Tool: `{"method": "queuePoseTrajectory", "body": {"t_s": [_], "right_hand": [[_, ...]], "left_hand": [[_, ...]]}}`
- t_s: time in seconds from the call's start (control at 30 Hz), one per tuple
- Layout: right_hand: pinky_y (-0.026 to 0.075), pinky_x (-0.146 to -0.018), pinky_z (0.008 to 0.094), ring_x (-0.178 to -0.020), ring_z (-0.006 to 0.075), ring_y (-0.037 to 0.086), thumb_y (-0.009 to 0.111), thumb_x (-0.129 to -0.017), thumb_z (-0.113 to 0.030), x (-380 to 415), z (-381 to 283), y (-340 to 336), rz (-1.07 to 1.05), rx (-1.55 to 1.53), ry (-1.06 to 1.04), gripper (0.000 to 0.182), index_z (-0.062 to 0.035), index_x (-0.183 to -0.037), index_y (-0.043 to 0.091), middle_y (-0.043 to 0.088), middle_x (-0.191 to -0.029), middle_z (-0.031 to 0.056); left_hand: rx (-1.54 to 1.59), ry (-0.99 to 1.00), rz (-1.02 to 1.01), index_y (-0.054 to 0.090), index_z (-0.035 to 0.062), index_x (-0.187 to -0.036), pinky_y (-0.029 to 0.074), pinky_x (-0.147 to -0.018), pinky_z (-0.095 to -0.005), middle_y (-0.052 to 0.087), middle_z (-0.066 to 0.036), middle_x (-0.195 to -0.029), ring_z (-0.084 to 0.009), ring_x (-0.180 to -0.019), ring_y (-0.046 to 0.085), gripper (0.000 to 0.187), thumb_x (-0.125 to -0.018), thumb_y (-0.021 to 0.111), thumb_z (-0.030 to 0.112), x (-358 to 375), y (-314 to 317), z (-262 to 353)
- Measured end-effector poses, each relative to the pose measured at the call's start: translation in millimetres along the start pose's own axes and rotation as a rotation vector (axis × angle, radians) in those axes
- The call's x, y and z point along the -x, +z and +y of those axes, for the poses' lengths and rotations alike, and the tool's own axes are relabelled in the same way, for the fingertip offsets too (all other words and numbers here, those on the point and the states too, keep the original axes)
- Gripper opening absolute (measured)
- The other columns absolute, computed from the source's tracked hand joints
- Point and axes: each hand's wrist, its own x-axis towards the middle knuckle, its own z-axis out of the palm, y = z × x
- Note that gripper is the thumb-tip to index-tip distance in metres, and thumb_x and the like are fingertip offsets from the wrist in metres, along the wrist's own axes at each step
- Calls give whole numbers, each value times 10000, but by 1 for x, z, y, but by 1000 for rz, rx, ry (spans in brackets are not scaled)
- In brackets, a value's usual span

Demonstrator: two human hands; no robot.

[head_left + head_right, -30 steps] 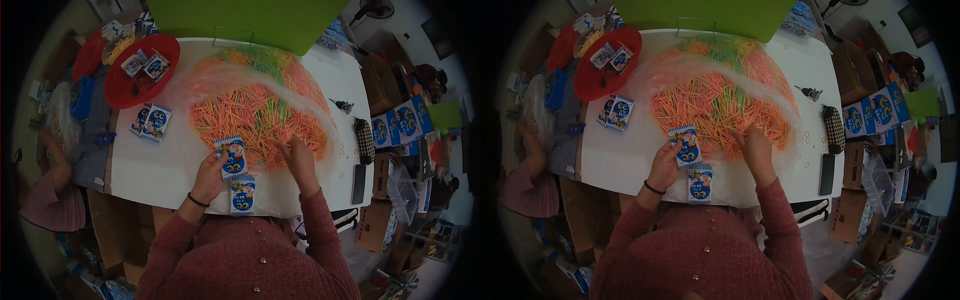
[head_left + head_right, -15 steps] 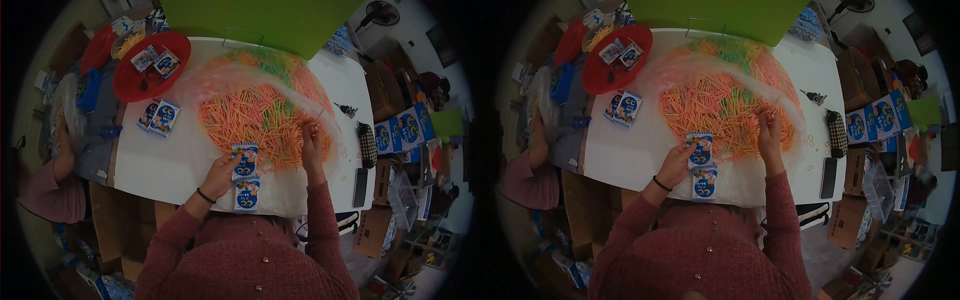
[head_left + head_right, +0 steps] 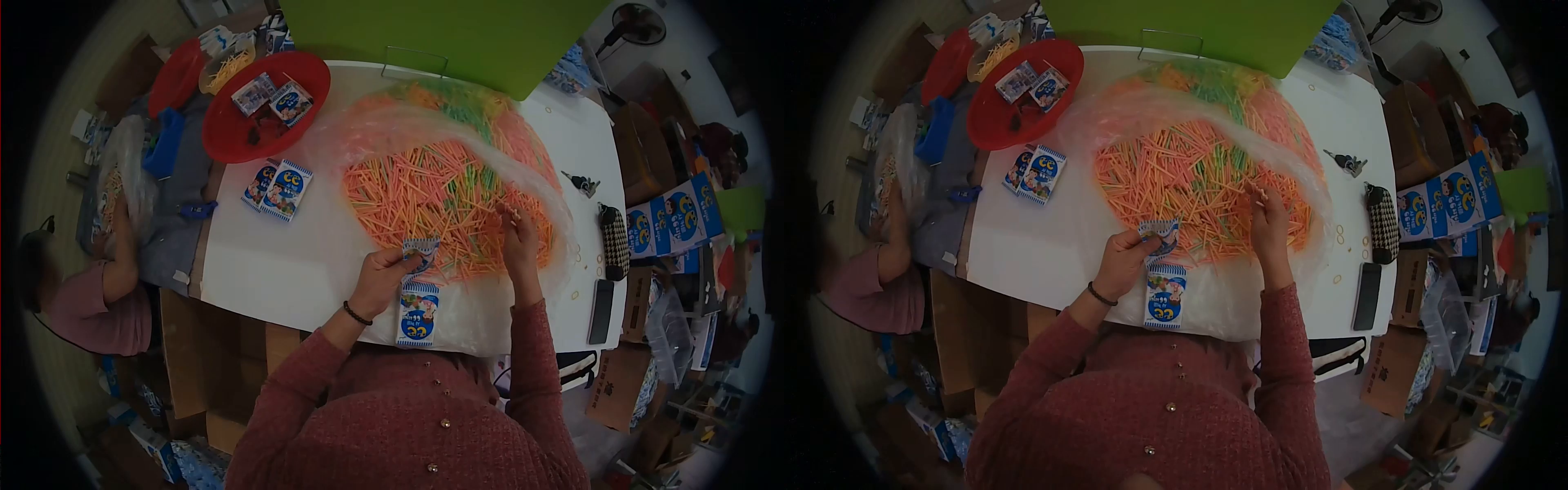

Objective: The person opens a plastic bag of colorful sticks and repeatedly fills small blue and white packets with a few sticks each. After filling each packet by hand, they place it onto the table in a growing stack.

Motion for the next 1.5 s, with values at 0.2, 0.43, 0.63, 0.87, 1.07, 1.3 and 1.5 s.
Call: {"method": "queuePoseTrajectory", "body": {"t_s": [0.2, 0.43, 0.63, 0.87, 1.07, 1.3, 1.5], "right_hand": [[436, -971, 372, -1040, 213, 616, 390, -1042, -206, 11, -58, 18, -207, -495, 16, 222, -43, -1027, 541, 648, -1043, 103], [378, -1060, 425, -1081, 253, 610, 377, -1038, -203, 24, -105, 44, -461, -570, -114, 244, -33, -915, 500, 657, -1025, 132], [224, -1140, 482, -1298, 275, 471, 383, -1035, -192, 26, -82, 48, -609, -450, -123, 150, -77, -983, 464, 661, -1112, 128], [84, -1168, 491, -1390, 266, 353, 416, -1017, -185, 25, -68, 37, -708, -13, -242, 193, -56, -1137, 497, 530, -1376, 97], [102, -1147, 508, -1338, 282, 403, 580, -920, -200, 21, -97, 35, -616, 368, -448, 500, -103, -1381, 413, 441, -1425, 76], [341, -948, 387, -939, 222, 593, 751, -776, -147, -1, -96, 11, -312, 337, -554, 379, -113, -1120, 594, 620, -1092, 52], [368, -829, 347, -822, 200, 592, 737, -768, -90, 20, -80, 22, -153, 348, -578, 157, -113, -886, 636, 657, -882, -8]], "left_hand": [[-296, 76, -76, 681, -9, -1124, 518, -792, -233, 707, -46, -1003, -77, -869, 639, 226, -909, 611, 10, -6, -3, 9], [-436, 134, -204, 673, -38, -1112, 528, -809, -231, 709, -66, -1017, -89, -910, 651, 220, -912, 585, -16, -12, 7, 15], [-300, 152, -175, 655, -38, -1142, 536, -816, -237, 698, -61, -1012, -111, -937, 655, 238, -924, 564, -15, -11, 8, 13], [-144, 44, -214, 626, -11, -1203, 554, -855, -265, 661, -71, -1099, -127, -964, 651, 266, -953, 540, 18, -12, 11, 11], [78, -119, -282, 566, 8, -1269, 517, -898, -285, 635, -64, -1169, -139, -1033, 623, 304, -968, 532, 39, -24, 18, 17], [-323, 427, -332, 546, 7, -1280, 488, -916, -266, 600, -55, -1196, -146, -1076, 600, 325, -956, 536, 16, -49, 34, 34], [-300, 311, -332, 543, 15, -1279, 484, -939, -292, 606, -66, -1196, -158, -1113, 580, 400, -890, 632, -14, -35, 37, 33]]}}
